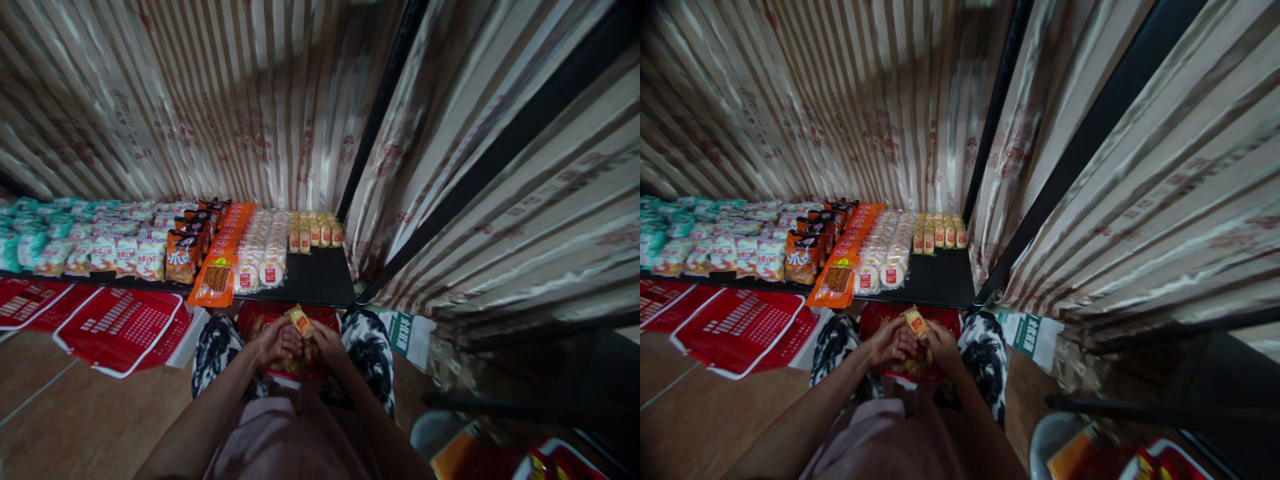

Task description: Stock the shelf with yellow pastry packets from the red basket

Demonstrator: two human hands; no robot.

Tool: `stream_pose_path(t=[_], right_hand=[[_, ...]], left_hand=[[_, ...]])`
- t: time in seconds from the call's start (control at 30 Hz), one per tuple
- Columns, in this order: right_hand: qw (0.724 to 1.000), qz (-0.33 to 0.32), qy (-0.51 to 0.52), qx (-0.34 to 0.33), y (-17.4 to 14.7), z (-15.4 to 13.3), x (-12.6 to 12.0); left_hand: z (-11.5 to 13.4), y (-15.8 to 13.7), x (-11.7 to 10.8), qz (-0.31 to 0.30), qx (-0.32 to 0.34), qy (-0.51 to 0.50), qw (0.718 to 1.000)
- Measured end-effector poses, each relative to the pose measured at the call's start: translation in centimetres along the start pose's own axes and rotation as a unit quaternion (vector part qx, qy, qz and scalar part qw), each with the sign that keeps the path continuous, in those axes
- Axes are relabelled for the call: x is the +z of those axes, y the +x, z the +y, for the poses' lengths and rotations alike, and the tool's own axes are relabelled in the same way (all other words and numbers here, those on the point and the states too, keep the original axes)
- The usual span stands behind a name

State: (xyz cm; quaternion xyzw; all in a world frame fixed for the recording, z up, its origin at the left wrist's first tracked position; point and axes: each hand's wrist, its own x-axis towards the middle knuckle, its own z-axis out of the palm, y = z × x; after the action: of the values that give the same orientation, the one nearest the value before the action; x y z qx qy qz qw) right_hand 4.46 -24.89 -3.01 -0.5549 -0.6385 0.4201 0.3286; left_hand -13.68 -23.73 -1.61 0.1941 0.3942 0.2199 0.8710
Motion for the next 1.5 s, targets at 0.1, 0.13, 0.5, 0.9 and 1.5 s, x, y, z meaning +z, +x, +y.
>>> stream_pose_path(t=[0.1,0.13,0.5,0.9,1.5], right_hand=[[0.999,0.006,0.03,0.027,0.1,-0.1,0.0],[0.998,0.01,0.04,0.038,0.1,-0.1,0.0],[0.993,0.018,0.095,0.066,0.4,0.3,-0.4],[0.99,0.052,0.091,0.091,1.5,-1.1,-1.7],[0.997,0.051,0.051,0.033,3.6,-1.7,-1.6]], left_hand=[[0.0,-0.1,0.1,0.009,0.009,-0.026,1.0],[-0.1,-0.1,0.1,0.015,0.011,-0.036,0.999],[-0.1,-0.2,-0.1,0.043,0.156,-0.081,0.983],[0.2,-0.6,0.4,0.065,0.138,-0.058,0.987],[0.0,0.8,1.0,0.103,0.195,0.127,0.967]])
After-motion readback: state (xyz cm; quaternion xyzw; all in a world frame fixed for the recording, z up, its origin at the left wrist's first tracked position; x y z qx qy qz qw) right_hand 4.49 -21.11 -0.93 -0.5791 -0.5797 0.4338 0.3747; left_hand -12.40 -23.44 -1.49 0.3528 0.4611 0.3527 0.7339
